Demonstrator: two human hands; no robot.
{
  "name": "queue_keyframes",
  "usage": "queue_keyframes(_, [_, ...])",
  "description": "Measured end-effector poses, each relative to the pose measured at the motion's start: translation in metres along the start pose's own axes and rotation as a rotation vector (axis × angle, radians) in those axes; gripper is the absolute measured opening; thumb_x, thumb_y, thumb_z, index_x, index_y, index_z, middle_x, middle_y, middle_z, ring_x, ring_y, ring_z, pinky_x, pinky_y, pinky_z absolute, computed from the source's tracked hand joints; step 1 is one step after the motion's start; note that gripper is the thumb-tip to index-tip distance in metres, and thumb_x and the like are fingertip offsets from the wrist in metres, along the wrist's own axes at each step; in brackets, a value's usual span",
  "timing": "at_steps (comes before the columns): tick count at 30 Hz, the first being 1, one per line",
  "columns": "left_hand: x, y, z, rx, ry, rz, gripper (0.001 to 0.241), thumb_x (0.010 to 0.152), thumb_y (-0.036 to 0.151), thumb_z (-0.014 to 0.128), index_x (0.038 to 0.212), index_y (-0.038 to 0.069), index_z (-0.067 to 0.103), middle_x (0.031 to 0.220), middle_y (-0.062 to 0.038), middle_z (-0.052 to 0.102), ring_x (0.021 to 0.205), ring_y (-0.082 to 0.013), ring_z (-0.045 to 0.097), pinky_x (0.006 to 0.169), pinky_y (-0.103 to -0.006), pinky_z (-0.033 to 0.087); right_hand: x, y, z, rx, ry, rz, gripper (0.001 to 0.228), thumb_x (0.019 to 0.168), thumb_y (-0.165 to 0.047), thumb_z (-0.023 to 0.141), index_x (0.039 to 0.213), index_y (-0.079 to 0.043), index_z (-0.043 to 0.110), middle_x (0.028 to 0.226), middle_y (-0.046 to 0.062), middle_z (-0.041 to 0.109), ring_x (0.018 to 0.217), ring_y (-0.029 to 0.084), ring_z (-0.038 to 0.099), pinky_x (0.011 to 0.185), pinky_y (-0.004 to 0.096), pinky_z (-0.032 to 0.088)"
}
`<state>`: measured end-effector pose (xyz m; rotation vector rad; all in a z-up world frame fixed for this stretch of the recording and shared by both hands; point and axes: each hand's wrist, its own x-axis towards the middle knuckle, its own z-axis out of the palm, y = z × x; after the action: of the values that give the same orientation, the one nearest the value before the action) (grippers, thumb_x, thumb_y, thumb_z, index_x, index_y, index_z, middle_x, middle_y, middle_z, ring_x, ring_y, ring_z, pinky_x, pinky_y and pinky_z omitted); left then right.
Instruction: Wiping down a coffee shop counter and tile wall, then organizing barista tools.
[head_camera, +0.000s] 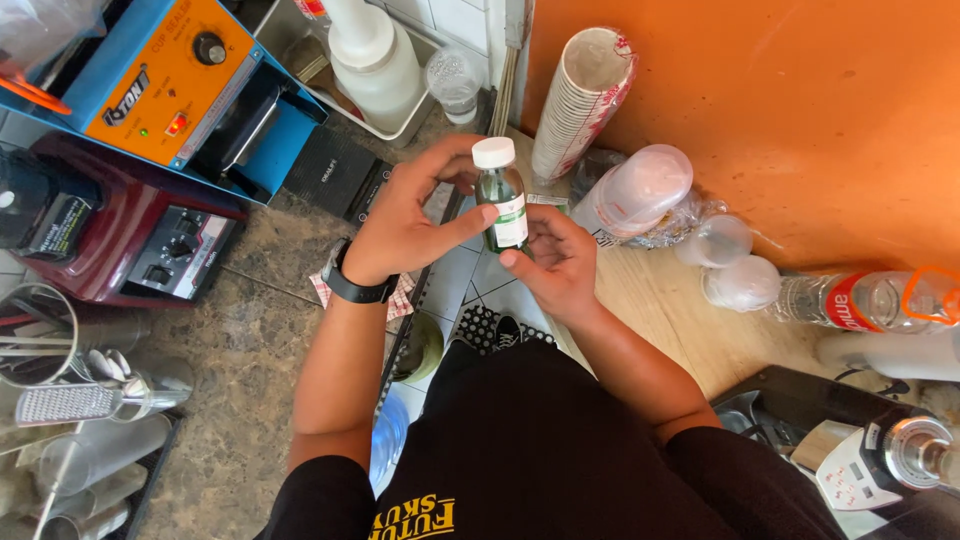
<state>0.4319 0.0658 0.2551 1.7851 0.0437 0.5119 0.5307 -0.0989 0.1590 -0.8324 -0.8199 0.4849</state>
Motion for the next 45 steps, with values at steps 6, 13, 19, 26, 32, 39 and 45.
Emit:
queue_keyframes(6, [-0.002, 0.001, -0.001, -0.059, -0.052, 0.035, 0.052, 0.094, 0.008, 0.076, 0.142, 0.008, 0.057, 0.12, -0.012, 0.075, 0.106, -0.0189, 0.065, 0.096, -0.0422, 0.053, -0.003, 0.004, 0.003, -0.092, 0.073, -0.025, 0.052, 0.075, 0.002, 0.09, 0.118, 0.012, 0.063, 0.102, 0.017, 0.072, 0.096, 0.016, 0.067, 0.087, 0.033, 0.057])
queue_keyframes(13, [-0.003, -0.002, -0.004, -0.069, -0.046, 0.02, 0.052, 0.093, 0.003, 0.072, 0.142, 0.008, 0.058, 0.121, -0.011, 0.074, 0.107, -0.0186, 0.064, 0.096, -0.0398, 0.052, -0.002, 0.009, 0.008, -0.13, 0.102, 0.015, 0.052, 0.078, 0.002, 0.088, 0.122, 0.007, 0.062, 0.106, 0.014, 0.071, 0.1, 0.018, 0.068, 0.086, 0.034, 0.06])
queue_keyframes(19, [0.0, -0.007, -0.008, -0.039, -0.027, 0.007, 0.051, 0.091, 0.006, 0.077, 0.14, 0.009, 0.06, 0.115, -0.009, 0.075, 0.102, -0.0171, 0.064, 0.095, -0.038, 0.053, -0.002, 0.012, 0.008, -0.059, 0.095, 0.077, 0.049, 0.082, 0.001, 0.084, 0.123, 0.008, 0.059, 0.103, 0.014, 0.069, 0.094, 0.02, 0.071, 0.08, 0.036, 0.064])
queue_keyframes(26, [0.006, -0.002, -0.01, 0.016, -0.027, -0.02, 0.051, 0.09, 0.008, 0.082, 0.136, 0.011, 0.061, 0.112, -0.009, 0.074, 0.101, -0.0178, 0.062, 0.095, -0.0395, 0.054, -0.007, 0.023, -0.001, 0.031, 0.051, 0.13, 0.046, 0.088, 0.005, 0.075, 0.13, 0.011, 0.057, 0.104, 0.022, 0.07, 0.09, 0.026, 0.073, 0.076, 0.042, 0.067])
queue_keyframes(32, [0.02, -0.012, -0.033, 0.051, -0.027, -0.016, 0.057, 0.089, 0.006, 0.086, 0.139, 0.006, 0.058, 0.114, -0.01, 0.071, 0.105, -0.0207, 0.063, 0.094, -0.0388, 0.053, -0.015, 0.056, -0.021, 0.1, -0.087, 0.39, 0.064, 0.103, -0.019, 0.062, 0.157, -0.004, 0.03, 0.118, 0.023, 0.069, 0.095, 0.023, 0.071, 0.081, 0.034, 0.061])
queue_keyframes(39, [0.041, -0.063, -0.037, 0.146, 0.009, -0.082, 0.051, 0.09, -0.002, 0.075, 0.135, 0.005, 0.053, 0.121, -0.01, 0.068, 0.106, -0.0221, 0.069, 0.096, -0.0353, 0.058, -0.094, 0.113, -0.084, -0.08, -0.154, 0.917, 0.038, 0.105, -0.024, 0.053, 0.131, 0.001, 0.064, 0.105, 0.014, 0.074, 0.088, 0.019, 0.066, 0.079, 0.03, 0.055])
queue_keyframes(45, [0.061, -0.219, -0.006, 0.586, -0.093, 0.035, 0.049, 0.071, 0.001, 0.086, 0.109, 0.005, 0.056, 0.105, -0.015, 0.068, 0.093, -0.0392, 0.064, 0.081, -0.0496, 0.049, -0.127, 0.097, -0.098, -0.098, -0.059, 1.039, 0.037, 0.105, -0.024, 0.053, 0.128, 0.003, 0.065, 0.104, 0.017, 0.074, 0.09, 0.02, 0.068, 0.077, 0.03, 0.055])
